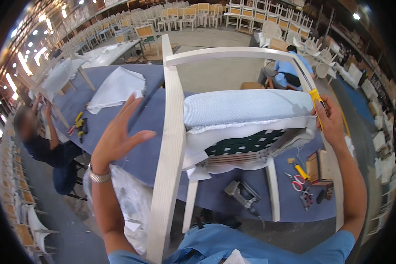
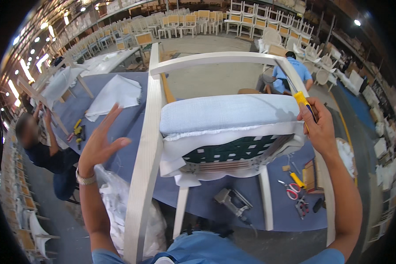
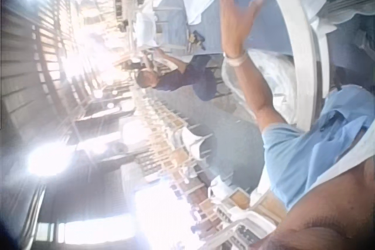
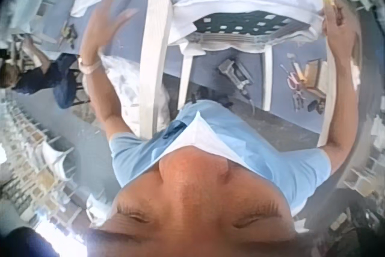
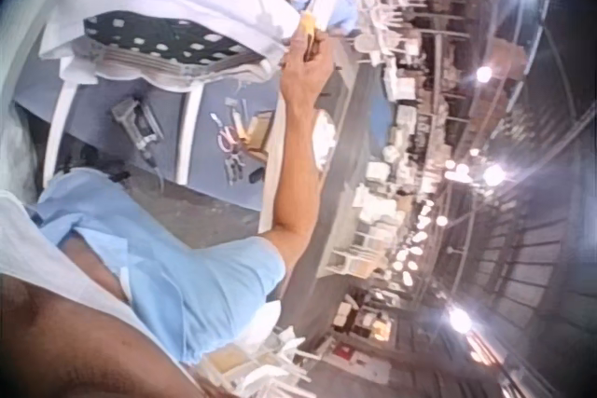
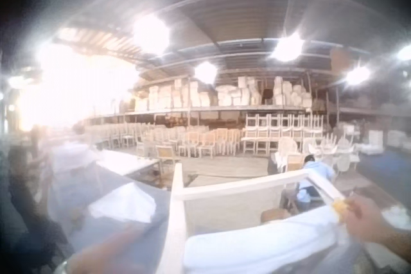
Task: The person staples white fabric onto a chair frame using a staple gun and smooths the material with a yellow-handled tool. The person repeatedly pulls, folds, and secures the fabric around the chair's edges while working in a factory setting.
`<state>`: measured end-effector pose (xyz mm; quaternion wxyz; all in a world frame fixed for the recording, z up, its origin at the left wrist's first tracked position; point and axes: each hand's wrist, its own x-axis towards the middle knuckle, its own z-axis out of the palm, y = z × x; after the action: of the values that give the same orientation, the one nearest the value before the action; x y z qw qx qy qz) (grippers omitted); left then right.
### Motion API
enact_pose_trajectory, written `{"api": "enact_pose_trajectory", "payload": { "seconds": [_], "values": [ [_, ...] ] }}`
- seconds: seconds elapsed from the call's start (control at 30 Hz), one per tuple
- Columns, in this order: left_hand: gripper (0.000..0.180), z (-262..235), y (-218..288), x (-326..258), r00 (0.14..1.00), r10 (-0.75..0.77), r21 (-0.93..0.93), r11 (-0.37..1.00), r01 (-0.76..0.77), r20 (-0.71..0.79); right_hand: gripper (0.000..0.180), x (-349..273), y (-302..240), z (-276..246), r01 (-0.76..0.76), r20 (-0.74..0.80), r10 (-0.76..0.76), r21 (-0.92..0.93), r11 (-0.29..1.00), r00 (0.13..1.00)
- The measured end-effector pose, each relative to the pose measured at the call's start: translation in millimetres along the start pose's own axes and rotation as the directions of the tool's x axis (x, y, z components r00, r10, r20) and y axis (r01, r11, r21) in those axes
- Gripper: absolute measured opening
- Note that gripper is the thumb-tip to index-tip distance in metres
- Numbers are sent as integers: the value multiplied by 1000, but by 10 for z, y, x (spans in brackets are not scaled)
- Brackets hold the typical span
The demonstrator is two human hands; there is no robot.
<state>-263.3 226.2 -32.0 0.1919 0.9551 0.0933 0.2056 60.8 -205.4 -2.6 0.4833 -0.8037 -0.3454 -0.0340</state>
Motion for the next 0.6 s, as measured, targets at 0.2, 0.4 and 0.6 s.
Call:
{"api": "enact_pose_trajectory", "payload": {
  "seconds": [0.2, 0.4, 0.6],
  "values": [
    [101, -60, 657, 1122, 951, 308, 250, 920, -302, 16, 30, -190, -259, 64, 95, 121, -83, -99, 990, 989],
    [106, 382, 668, 1259, 855, 104, 356, 879, -318, 508, 29, -186, -188, 33, 213, 124, -194, -162, 964, 973],
    [90, -182, 519, 1473, 982, 186, 406, 896, -180, 25, 28, -100, -290, 36, 107, 211, -64, -200, 974, 975]
  ]
}}
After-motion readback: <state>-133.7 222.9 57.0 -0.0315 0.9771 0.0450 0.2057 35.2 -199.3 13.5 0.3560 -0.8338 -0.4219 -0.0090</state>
